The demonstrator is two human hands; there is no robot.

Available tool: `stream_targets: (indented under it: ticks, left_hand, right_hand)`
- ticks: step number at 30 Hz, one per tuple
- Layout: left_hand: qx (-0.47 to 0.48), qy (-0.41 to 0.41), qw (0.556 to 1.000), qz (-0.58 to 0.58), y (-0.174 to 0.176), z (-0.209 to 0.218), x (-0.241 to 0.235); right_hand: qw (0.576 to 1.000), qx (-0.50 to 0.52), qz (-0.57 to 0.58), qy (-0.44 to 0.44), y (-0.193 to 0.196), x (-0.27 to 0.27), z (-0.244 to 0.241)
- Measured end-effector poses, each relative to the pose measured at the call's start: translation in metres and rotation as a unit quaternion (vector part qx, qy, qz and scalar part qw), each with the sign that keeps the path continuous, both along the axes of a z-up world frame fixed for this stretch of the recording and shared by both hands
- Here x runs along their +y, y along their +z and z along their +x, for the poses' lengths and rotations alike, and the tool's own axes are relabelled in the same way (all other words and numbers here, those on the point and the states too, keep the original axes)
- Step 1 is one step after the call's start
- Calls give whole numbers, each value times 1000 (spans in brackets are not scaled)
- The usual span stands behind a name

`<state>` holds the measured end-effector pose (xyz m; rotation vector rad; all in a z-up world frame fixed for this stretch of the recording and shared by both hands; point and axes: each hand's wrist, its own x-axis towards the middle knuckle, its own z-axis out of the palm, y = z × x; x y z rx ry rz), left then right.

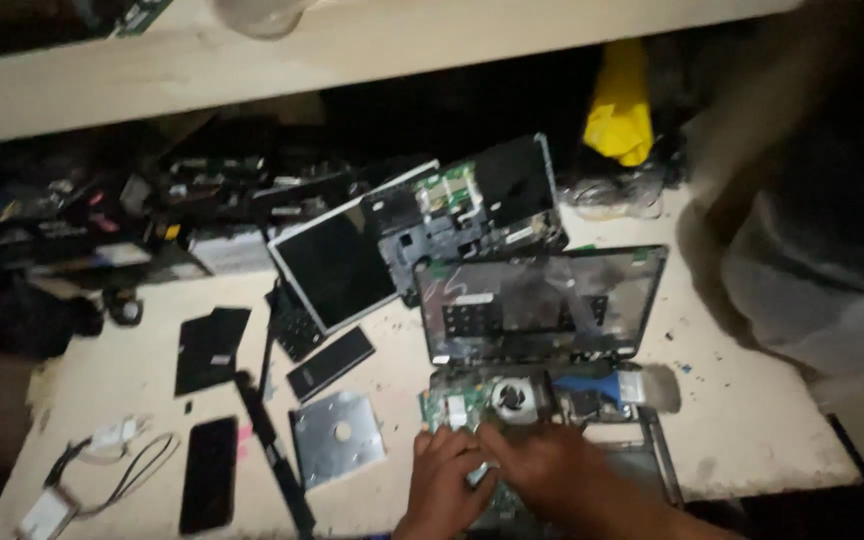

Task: The person cleans a laptop motherboard using a brush and a cloth. They brush dust off the board, wipe it with a cloth, and then use a screwdriver to remove the cooling fan before placing it on the table.

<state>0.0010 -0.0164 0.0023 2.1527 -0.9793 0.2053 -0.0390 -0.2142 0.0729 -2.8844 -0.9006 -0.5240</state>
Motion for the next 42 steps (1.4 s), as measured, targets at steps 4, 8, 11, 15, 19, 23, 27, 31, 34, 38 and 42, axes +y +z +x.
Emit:
stream_targets:
  ticks: [4,8,11,15,19,23,27,31,34,38,42]
  left_hand:
    - [-5,31,1000,4,5,1,-3]
    - [-14,15,1000,-10,4,-2,-1]
    - [-19,27,999,-19,8,-5,-1]
    - [9,27,1000,-7,5,-7,-2]
    - [-4,42,999,-11,1,-7,-3]
    - [1,33,999,15,1,-7,-1]
    - [-5,32,999,10,-5,-6,-2]
    - [23,41,999,6,-8,-6,-3]
    - [7,38,999,1,-10,-6,-4]
    - [10,47,999,-18,-17,-6,-6]
    - [-3,57,998,-18,-11,-8,-7]
  right_hand:
    - [989,74,102,77,29,5,6]
    - [975,219,26,22,9,-6,4]
    - [975,210,69,29,9,-10,3]
    - [895,419,-95,-123,39,5,10]
    - [978,203,29,28,27,-7,2]
    - [979,201,-4,11,27,-8,3]
    - [953,303,-27,2,39,-2,10]
    - [947,314,-40,-52,40,-10,4]
    - [916,377,-85,-105,37,-16,4]
    - [891,410,45,-191,53,-17,4]
    - [863,413,141,-255,20,-44,-10]
